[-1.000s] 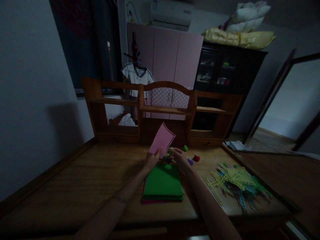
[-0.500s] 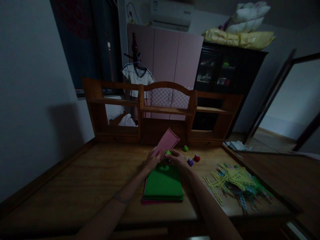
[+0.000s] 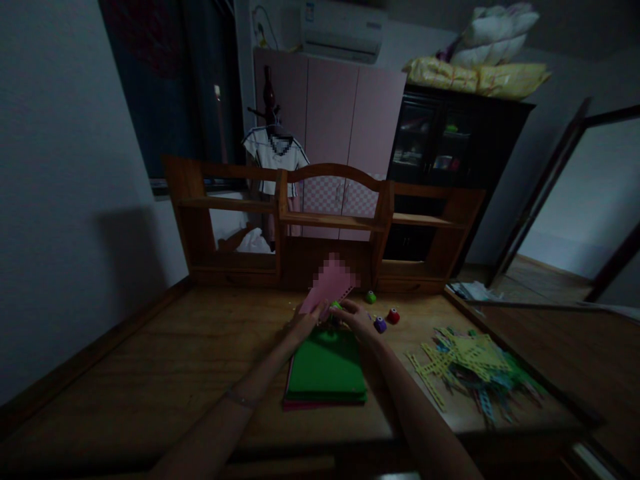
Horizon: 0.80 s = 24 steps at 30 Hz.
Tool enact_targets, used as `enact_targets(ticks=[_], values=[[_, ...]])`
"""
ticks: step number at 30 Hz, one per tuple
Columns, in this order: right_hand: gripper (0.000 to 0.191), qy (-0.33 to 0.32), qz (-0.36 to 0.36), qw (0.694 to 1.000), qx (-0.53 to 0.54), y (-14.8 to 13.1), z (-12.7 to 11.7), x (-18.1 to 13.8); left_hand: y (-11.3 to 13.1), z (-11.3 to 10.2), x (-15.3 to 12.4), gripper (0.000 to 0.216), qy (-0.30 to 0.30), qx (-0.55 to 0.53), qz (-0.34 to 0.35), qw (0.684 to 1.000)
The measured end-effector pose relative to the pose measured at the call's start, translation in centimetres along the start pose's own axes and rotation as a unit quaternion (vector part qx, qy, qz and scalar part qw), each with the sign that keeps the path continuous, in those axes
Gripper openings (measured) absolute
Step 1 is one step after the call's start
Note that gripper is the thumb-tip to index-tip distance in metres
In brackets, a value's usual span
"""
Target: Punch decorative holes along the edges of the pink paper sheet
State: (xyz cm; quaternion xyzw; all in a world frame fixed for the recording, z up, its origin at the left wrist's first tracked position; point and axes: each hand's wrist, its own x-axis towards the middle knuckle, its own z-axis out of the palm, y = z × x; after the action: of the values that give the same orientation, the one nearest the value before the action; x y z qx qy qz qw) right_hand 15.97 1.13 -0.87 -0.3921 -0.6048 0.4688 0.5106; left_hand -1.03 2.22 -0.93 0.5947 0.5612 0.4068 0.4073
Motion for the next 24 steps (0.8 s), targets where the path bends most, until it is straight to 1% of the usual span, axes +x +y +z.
enact_targets(ticks=[2,4,9,14,17,20,24], values=[[0.044,-0.005,0.001,1.000,-0.003,0.0,0.0,0.0,0.0,0.0,0.0,0.062,0.001,0.004,-0.012,1.000],[0.046,-0.009,0.005,1.000,-0.006,0.0,0.0,0.0,0.1,0.0,-0.2,0.062,0.003,0.002,-0.004,1.000],[0.037,-0.005,-0.001,1.000,-0.015,-0.1,-0.1,0.0,0.9,-0.2,-0.8,0.061,0.007,-0.006,0.031,0.999],[0.033,0.004,0.004,0.999,-0.033,0.0,-0.1,0.1,1.8,-0.4,-1.4,0.048,0.015,-0.008,0.056,0.998],[0.036,0.013,0.018,0.999,-0.040,0.1,0.0,0.0,2.0,-0.3,-1.5,0.041,0.019,-0.003,0.064,0.998],[0.039,0.020,0.022,0.999,-0.044,0.3,0.0,0.0,2.3,-0.4,-1.6,0.035,0.011,0.001,0.088,0.996],[0.042,0.012,0.019,0.999,-0.035,0.5,-0.3,0.2,2.8,-0.7,-2.0,0.034,0.006,-0.004,0.109,0.994]])
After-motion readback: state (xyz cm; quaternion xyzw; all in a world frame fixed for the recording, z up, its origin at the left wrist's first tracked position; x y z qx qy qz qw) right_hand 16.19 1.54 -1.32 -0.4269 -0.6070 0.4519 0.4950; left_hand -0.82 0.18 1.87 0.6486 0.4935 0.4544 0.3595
